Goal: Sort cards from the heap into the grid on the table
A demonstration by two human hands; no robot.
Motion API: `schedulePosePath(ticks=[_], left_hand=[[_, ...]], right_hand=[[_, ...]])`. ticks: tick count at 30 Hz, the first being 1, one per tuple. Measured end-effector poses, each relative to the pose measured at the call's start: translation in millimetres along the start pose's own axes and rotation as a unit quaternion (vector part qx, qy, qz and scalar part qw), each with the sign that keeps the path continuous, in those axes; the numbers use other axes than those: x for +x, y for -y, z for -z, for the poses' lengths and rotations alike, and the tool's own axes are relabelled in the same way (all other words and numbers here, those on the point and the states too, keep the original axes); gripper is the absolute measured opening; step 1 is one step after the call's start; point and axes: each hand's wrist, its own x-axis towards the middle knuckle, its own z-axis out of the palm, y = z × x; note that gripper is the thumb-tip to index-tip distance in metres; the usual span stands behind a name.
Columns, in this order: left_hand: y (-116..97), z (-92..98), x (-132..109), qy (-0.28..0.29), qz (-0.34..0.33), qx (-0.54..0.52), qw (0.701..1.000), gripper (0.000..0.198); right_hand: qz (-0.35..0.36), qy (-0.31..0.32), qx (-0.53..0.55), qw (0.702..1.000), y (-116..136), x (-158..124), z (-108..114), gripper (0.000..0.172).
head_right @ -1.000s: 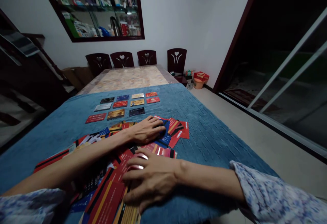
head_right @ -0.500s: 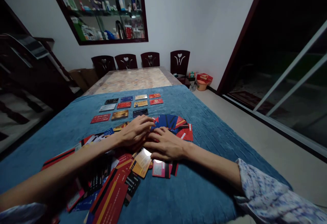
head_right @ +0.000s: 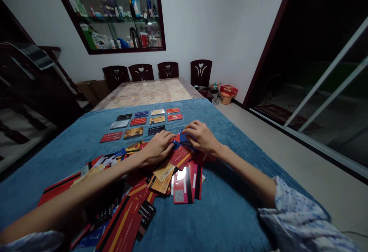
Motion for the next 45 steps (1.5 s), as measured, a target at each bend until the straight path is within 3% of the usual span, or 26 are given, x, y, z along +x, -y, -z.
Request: schedulePosePath(ticks=[3,6,10,17,28,37,45], left_hand=[[-8,-3.1,19,0.02,0.064,0.044,0.997,0.03],[-18,-6.5,35,0.046,0.089,0.076,0.992,0.032],[-29,-10.6,47,0.073,0.107,0.096,0.987,0.039],[-38,-13.9,52,0.108,0.115,0.091,0.983,0.047],[-36,-17.8,48,0.088,0.167,0.029,0.982,0.038],[-24,-23.9,43,0.032,0.142,-0.034,0.989,0.014],[-19,-27.3,39,0.008,0.127,-0.044,0.991,0.009]], right_hand=[[-0.081,0.027,-0.055,0.995,-32,-4,-9,0.029],[-0.117,0.063,-0.077,0.988,-47,-13,-22,0.035],[-0.145,0.091,-0.095,0.981,-49,-22,-30,0.038],[-0.136,0.097,-0.121,0.978,-45,-20,-24,0.031],[-0.146,0.081,-0.129,0.977,-41,-19,-22,0.019],[-0.144,0.055,-0.11,0.982,-44,-22,-26,0.019],[-0.135,0.048,-0.089,0.986,-45,-23,-26,0.026]])
